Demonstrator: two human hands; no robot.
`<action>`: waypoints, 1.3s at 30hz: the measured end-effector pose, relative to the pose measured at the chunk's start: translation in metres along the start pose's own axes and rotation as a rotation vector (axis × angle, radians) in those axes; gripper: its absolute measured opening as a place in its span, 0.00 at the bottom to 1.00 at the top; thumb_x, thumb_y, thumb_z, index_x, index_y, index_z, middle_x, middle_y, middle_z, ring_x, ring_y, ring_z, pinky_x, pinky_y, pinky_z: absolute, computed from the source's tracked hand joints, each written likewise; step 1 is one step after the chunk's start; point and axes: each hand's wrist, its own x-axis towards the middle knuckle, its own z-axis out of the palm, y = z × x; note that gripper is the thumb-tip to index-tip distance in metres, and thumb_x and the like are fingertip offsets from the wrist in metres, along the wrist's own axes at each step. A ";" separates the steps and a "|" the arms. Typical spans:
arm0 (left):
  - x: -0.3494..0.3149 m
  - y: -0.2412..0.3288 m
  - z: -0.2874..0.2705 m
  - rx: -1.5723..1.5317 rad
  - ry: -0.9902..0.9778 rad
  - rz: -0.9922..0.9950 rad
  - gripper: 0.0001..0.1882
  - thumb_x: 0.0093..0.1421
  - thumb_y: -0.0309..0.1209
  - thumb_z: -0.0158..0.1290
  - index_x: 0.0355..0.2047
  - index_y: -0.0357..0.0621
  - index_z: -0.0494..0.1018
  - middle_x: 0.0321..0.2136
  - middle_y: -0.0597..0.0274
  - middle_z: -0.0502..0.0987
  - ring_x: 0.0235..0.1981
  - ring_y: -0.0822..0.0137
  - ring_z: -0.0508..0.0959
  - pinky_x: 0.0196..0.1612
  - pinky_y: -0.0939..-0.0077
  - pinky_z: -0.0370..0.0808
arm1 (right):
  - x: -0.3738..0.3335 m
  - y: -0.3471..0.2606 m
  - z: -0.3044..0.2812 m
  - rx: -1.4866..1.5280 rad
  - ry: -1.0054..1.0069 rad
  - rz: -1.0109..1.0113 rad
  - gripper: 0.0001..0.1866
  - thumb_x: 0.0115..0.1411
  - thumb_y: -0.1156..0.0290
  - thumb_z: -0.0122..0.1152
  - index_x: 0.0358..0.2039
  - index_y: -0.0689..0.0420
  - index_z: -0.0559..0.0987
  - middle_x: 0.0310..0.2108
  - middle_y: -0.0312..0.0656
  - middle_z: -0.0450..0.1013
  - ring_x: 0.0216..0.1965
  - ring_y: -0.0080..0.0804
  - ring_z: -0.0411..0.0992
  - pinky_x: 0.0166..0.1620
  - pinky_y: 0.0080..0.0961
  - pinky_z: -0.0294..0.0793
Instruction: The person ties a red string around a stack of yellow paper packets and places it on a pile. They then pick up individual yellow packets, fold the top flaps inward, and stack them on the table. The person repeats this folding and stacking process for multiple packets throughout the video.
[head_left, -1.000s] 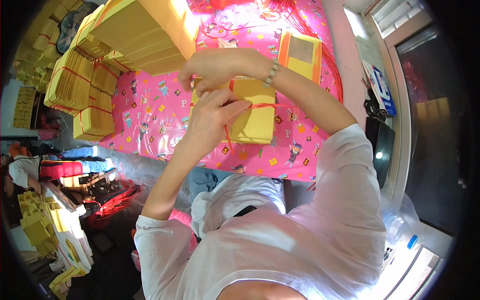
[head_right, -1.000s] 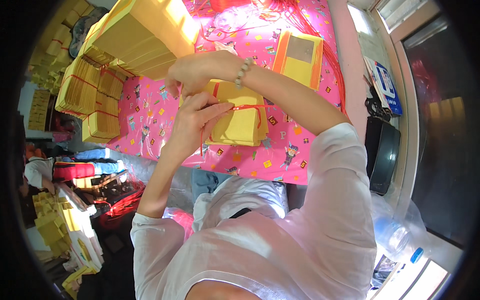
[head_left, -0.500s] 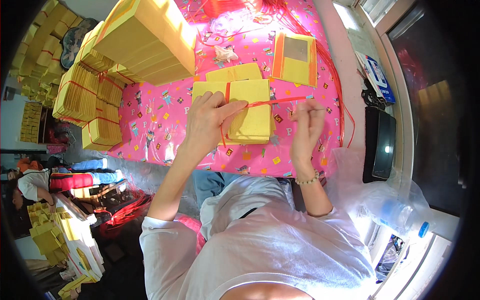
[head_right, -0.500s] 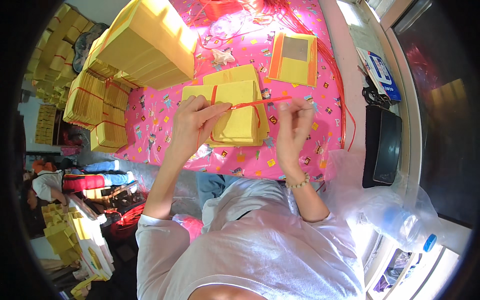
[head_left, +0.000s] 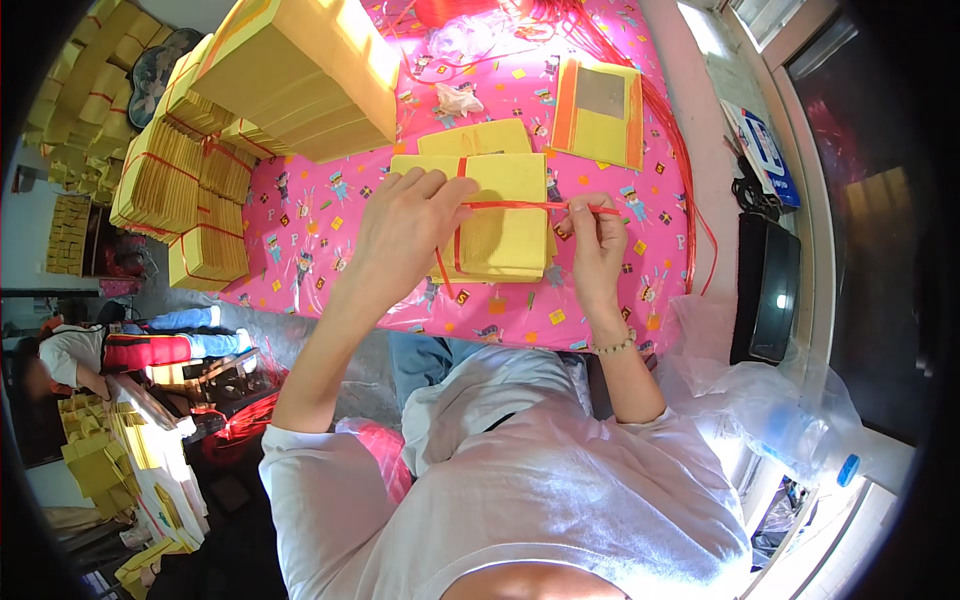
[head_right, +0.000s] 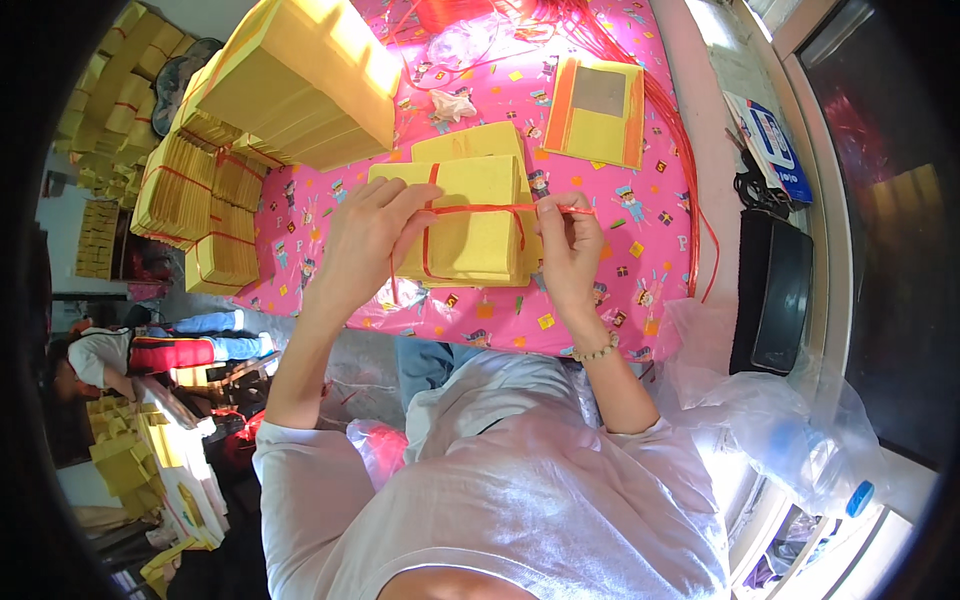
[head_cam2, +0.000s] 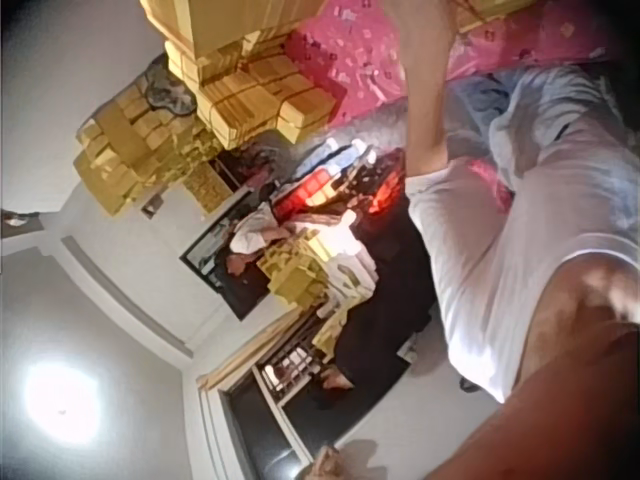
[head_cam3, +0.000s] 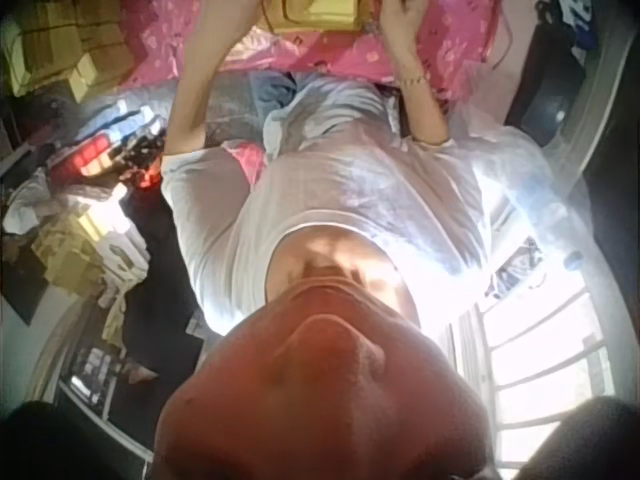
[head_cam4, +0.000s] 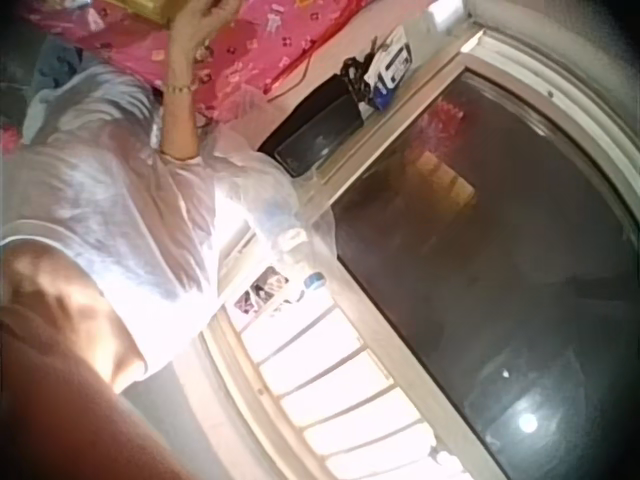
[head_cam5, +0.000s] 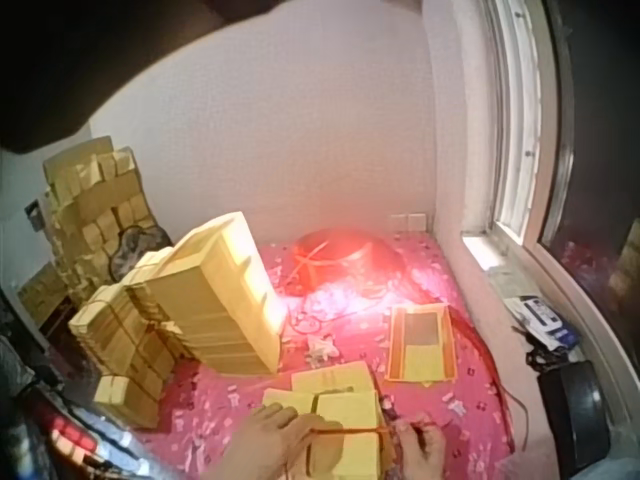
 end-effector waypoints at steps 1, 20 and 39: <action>0.001 0.001 -0.005 0.041 -0.013 0.003 0.08 0.57 0.31 0.57 0.37 0.45 0.76 0.24 0.61 0.71 0.29 0.58 0.73 0.35 0.63 0.68 | 0.000 0.002 0.000 -0.016 0.000 -0.009 0.08 0.67 0.68 0.55 0.32 0.57 0.76 0.24 0.27 0.67 0.27 0.12 0.65 0.33 0.15 0.66; 0.007 -0.016 -0.013 -1.034 -0.293 -0.460 0.10 0.69 0.32 0.45 0.30 0.43 0.68 0.30 0.67 0.75 0.35 0.71 0.75 0.42 0.71 0.72 | 0.000 0.021 -0.018 -0.146 -0.075 -0.029 0.10 0.69 0.66 0.53 0.30 0.56 0.72 0.23 0.28 0.65 0.26 0.12 0.62 0.30 0.14 0.63; 0.025 0.006 0.050 -0.937 -0.029 -0.382 0.20 0.63 0.21 0.52 0.54 0.39 0.61 0.35 0.56 0.83 0.38 0.64 0.83 0.41 0.75 0.77 | -0.007 0.033 -0.011 -0.038 -0.133 0.068 0.11 0.70 0.65 0.51 0.31 0.55 0.72 0.23 0.28 0.65 0.27 0.13 0.65 0.30 0.14 0.62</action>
